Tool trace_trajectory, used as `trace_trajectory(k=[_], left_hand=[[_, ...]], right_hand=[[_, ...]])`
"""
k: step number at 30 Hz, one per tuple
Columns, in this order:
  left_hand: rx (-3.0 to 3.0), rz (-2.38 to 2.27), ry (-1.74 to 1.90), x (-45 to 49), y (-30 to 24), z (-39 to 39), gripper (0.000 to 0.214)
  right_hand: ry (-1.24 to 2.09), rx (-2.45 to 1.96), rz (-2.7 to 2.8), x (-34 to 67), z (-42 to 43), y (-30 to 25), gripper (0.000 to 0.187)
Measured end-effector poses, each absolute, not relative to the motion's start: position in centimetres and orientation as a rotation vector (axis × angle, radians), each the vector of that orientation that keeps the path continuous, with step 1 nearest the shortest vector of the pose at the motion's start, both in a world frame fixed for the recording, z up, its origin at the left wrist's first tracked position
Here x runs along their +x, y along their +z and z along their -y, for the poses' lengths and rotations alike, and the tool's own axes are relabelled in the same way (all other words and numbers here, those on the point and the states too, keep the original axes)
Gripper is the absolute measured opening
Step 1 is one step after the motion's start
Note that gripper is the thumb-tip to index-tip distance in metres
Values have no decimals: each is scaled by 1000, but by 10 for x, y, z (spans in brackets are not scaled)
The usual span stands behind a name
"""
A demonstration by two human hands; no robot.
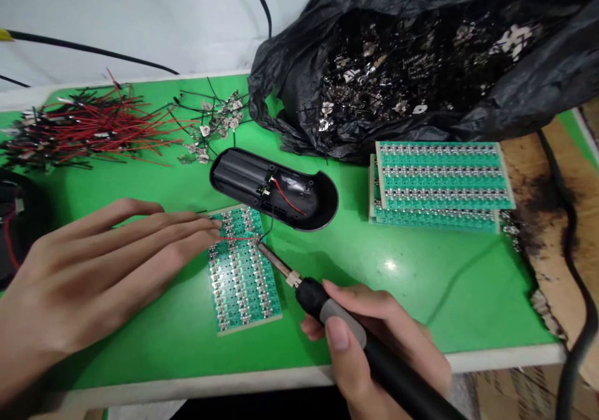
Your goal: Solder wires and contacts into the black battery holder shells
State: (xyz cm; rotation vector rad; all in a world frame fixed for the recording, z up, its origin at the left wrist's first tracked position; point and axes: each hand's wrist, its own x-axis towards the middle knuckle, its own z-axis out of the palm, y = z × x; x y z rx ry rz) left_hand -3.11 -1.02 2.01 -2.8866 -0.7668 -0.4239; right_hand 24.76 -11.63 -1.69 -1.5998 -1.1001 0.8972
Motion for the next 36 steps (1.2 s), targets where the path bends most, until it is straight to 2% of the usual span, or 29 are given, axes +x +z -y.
trace_trajectory(k=[13,26,36], left_hand=[[-2876,786,-441,-32,20,13,30],[-2889,753,-414,-30,25,11,28],[-2896,739,-418,-34,22,10,30]], right_hand=[[909,-1556,1187,253,121,-19,16],[929,-1772,859,239,125,-5,27],[907,-1594,1182,254,121,-18,15]])
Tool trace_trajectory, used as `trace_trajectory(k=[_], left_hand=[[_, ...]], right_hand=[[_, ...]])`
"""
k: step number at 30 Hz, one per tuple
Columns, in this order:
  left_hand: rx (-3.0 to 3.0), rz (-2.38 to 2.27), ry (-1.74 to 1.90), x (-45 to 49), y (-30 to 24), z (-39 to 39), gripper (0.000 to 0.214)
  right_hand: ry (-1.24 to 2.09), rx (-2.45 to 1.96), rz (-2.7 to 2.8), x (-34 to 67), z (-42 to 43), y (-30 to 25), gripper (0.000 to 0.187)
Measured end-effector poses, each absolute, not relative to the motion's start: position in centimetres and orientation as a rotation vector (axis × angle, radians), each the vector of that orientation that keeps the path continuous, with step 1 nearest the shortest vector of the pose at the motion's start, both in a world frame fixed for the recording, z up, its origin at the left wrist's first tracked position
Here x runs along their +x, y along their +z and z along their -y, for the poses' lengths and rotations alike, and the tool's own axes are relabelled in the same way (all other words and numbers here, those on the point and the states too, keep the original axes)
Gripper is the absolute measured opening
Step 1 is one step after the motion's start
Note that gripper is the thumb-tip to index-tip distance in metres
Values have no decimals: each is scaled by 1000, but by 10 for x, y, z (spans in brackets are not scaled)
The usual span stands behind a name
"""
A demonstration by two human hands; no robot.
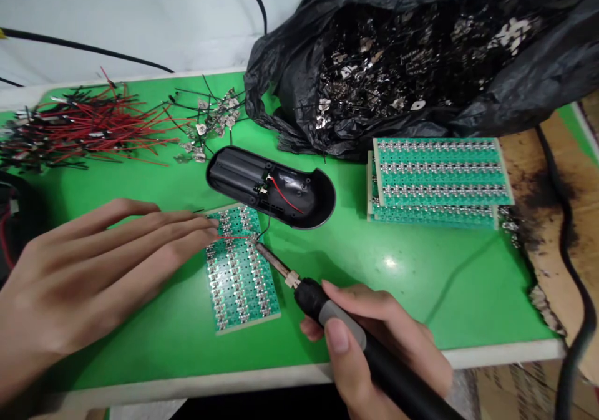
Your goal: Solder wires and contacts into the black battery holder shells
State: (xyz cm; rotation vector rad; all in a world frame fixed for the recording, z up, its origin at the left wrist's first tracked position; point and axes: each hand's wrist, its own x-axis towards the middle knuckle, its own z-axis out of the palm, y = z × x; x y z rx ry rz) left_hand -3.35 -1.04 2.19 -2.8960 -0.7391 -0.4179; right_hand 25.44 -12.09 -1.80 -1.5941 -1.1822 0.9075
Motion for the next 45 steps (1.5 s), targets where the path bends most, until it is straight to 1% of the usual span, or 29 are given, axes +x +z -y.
trace_trajectory(k=[4,9,11,17,20,22,28,32,36,41,45], left_hand=[[-2893,758,-414,-32,24,11,29],[-2900,773,-423,-33,27,11,30],[-2924,770,-404,-33,26,11,29],[-2882,803,-518,-31,13,12,29],[-2922,772,-437,-29,16,10,28],[-2930,741,-421,-29,19,9,28],[-2871,800,-538,-33,13,12,32],[-2898,805,-500,-35,11,12,29],[-2935,790,-447,-37,11,11,27],[-2880,854,-581,-39,5,13,30],[-2902,827,-481,-37,10,10,26]], right_hand=[[908,-1616,1204,253,122,-13,18],[952,-1702,989,244,123,-5,22],[952,-1701,995,244,122,-4,23],[935,-1597,1203,256,121,-14,16],[944,-1559,1202,257,122,-17,16],[946,-1540,1185,256,122,-17,15],[980,-1517,1054,252,119,-15,12],[1009,-1435,1036,253,114,-17,11],[1061,-1349,1019,256,111,-21,13],[1099,-1286,996,258,110,-23,16],[1115,-1293,988,257,109,-22,14]])
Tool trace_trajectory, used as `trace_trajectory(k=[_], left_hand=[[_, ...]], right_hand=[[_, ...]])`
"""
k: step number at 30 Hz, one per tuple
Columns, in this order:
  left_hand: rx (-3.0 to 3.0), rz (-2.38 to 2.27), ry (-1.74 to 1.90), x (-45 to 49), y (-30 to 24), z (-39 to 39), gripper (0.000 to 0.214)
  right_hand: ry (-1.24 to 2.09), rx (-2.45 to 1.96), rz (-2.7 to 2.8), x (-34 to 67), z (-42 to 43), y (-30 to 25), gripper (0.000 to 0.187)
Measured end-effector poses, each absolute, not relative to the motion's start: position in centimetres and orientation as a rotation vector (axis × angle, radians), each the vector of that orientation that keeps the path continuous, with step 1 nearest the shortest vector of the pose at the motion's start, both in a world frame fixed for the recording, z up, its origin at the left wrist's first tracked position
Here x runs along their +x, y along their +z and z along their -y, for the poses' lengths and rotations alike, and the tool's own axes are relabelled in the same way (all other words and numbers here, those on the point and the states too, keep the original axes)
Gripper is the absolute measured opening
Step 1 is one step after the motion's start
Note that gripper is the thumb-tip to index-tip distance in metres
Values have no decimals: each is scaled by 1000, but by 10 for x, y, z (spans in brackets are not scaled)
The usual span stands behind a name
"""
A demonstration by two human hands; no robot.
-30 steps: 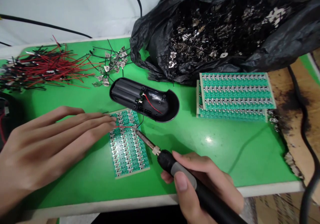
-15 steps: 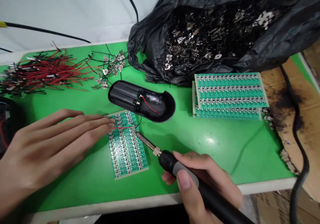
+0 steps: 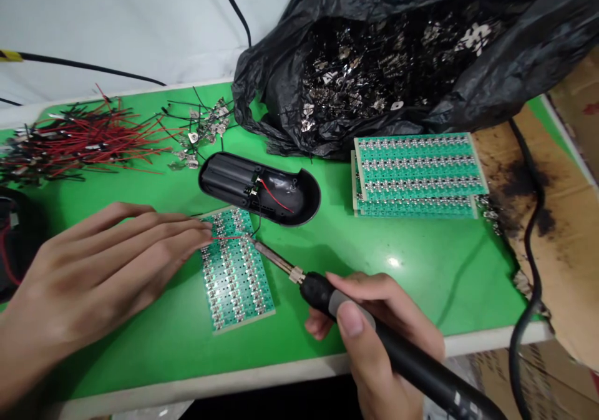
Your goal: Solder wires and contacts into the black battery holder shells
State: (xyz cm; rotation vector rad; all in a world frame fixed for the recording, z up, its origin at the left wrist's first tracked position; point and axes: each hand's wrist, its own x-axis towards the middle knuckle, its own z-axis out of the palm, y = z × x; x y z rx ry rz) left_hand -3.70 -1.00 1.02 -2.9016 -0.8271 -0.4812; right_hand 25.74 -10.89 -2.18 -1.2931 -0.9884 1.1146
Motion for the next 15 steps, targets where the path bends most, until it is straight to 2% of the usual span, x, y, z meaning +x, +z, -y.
trace_trajectory(k=[13,15], left_hand=[[-2788,1022,-580,-24,12,7,13],[-2785,1020,-597,-24,11,6,12]], right_hand=[[1107,-1287,859,253,102,-14,9],[1107,-1290,765,250,98,-9,13]])
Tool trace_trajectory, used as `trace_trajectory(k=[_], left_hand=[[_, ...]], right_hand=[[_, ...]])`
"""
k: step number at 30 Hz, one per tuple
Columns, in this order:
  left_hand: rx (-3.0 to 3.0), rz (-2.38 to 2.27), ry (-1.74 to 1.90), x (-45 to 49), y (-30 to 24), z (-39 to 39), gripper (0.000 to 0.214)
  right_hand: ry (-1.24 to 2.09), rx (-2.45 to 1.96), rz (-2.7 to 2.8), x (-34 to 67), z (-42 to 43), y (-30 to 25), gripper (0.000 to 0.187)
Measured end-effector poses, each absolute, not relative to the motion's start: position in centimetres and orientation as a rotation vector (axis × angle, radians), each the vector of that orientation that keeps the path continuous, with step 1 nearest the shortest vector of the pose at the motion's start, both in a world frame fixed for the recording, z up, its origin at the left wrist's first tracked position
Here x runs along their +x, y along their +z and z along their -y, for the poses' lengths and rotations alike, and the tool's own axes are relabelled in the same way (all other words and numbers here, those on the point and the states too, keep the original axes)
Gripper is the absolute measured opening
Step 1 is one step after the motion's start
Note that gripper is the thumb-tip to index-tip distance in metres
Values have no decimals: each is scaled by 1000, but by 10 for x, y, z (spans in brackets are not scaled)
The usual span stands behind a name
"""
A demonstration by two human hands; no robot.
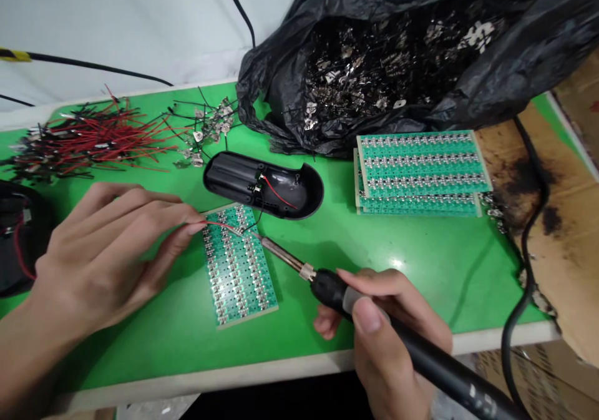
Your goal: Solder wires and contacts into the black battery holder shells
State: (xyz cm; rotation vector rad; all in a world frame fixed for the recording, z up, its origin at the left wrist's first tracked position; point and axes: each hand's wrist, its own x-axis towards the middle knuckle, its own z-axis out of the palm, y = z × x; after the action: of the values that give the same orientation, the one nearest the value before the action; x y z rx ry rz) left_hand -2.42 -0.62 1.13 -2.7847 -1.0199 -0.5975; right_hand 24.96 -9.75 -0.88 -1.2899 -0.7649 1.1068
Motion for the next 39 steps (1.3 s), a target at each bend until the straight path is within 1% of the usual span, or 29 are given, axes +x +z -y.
trace_trajectory(k=[2,4,13,20,32,39], left_hand=[[-2785,1021,-609,-24,11,5,12],[-2791,1044,-591,-24,11,5,14],[-2816,1066,-617,-23,11,7,16],[-2871,1115,-628,-23,11,10,18],[-2894,1135,-611,-21,13,13,18],[-2892,1110,-619,-22,12,11,18]], right_hand=[[1117,-1281,720,247,93,-4,18],[1145,-1268,728,246,89,-2,19],[1171,-1229,725,249,92,-5,11],[1164,-1298,663,246,88,-2,22],[1158,-1299,700,248,89,-1,22],[1182,-1281,697,248,90,-3,16]])
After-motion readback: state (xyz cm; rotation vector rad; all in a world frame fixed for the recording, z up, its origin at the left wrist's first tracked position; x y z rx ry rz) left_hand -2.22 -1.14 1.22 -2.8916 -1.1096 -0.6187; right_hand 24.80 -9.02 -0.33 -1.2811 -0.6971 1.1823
